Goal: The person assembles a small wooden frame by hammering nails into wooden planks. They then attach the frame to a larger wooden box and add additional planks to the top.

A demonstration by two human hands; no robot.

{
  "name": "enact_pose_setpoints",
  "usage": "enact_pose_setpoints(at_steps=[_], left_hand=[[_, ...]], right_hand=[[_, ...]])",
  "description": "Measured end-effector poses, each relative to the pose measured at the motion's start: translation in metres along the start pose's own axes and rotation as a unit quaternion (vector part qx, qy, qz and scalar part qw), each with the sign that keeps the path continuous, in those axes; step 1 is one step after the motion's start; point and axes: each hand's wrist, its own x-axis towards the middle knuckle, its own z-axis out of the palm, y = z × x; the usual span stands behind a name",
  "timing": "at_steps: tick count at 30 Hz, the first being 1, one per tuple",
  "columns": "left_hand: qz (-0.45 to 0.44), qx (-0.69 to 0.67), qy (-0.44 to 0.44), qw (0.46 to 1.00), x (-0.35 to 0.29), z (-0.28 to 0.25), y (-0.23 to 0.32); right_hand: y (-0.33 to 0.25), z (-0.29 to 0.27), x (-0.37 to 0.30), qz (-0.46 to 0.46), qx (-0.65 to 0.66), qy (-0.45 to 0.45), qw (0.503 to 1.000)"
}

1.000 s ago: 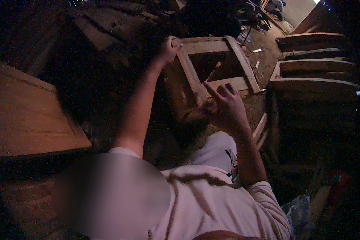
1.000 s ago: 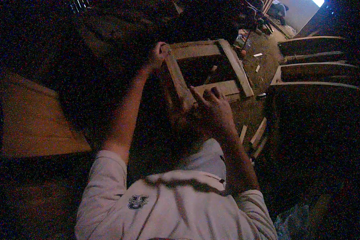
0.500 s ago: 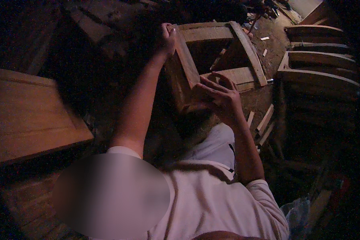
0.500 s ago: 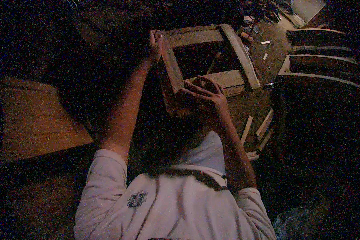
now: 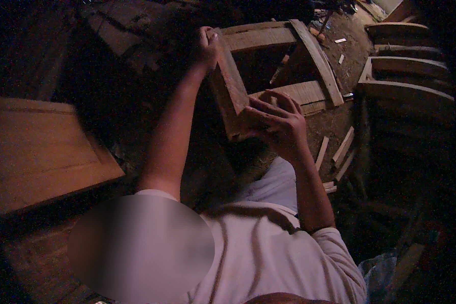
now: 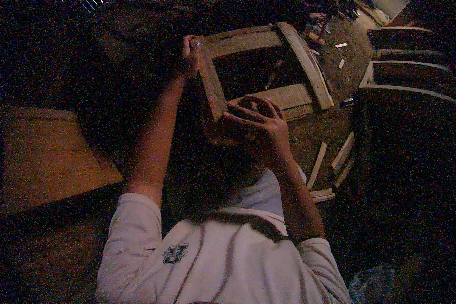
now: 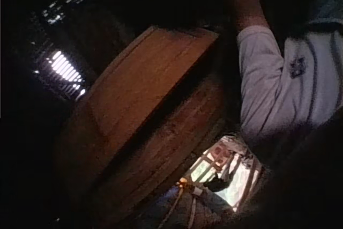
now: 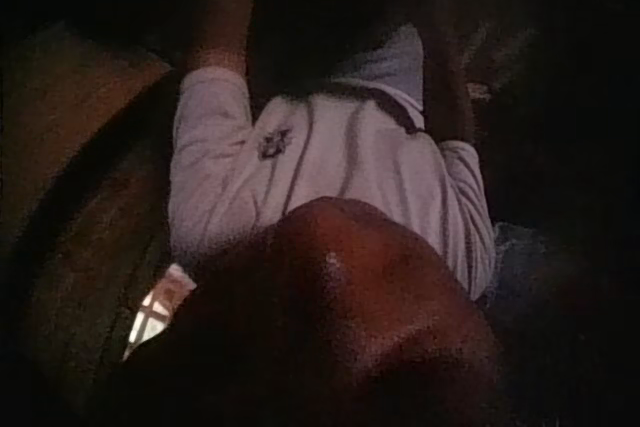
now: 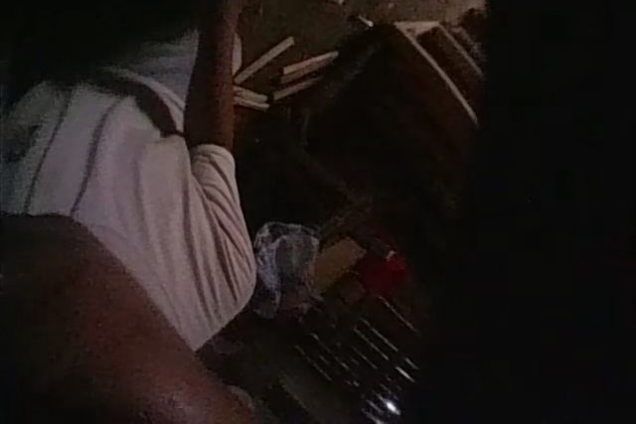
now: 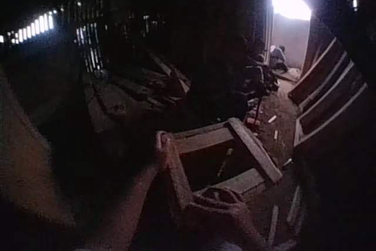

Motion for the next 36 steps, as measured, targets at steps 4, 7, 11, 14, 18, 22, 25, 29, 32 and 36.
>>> enact_pose_setpoints(at_steps=[4, 7, 11, 14, 18, 22, 25, 29, 32, 36], left_hand=[[-0.028, -0.038, -0.024, 0.999, 0.000, -0.003, -0.007], [-0.041, -0.026, -0.009, 0.999, -0.007, 0.000, -0.002], [-0.048, -0.047, 0.005, 0.998, -0.011, 0.003, 0.008], [-0.017, -0.054, 0.000, 0.998, -0.010, 0.002, 0.005], [-0.005, -0.047, 0.021, 0.999, -0.006, 0.004, -0.019], [0.151, 0.049, 0.070, 0.985, 0.008, 0.009, -0.056], [0.092, 0.019, -0.016, 0.995, 0.023, -0.006, -0.082], [0.024, -0.045, -0.149, 0.988, 0.058, -0.045, -0.101], [-0.009, -0.145, -0.282, 0.948, 0.076, -0.078, -0.102], [-0.038, -0.019, -0.214, 0.976, 0.069, -0.089, -0.086]], right_hand=[[0.004, 0.004, 0.001, -0.002, -0.007, -0.004, 1.000], [0.009, 0.010, -0.001, -0.006, -0.019, -0.007, 1.000], [0.015, 0.013, -0.004, -0.007, -0.011, -0.005, 1.000], [0.018, 0.013, -0.005, -0.004, -0.033, -0.022, 0.999], [0.021, 0.011, -0.006, -0.015, -0.009, -0.019, 1.000], [0.023, 0.010, -0.003, -0.025, 0.005, -0.032, 0.999], [0.023, 0.011, -0.005, -0.019, -0.041, -0.063, 0.997], [0.028, 0.019, -0.053, 0.021, -0.003, 0.158, 0.987], [0.069, 0.034, -0.129, 0.152, -0.047, 0.163, 0.974], [0.149, 0.046, -0.290, 0.531, -0.077, 0.081, 0.840]])
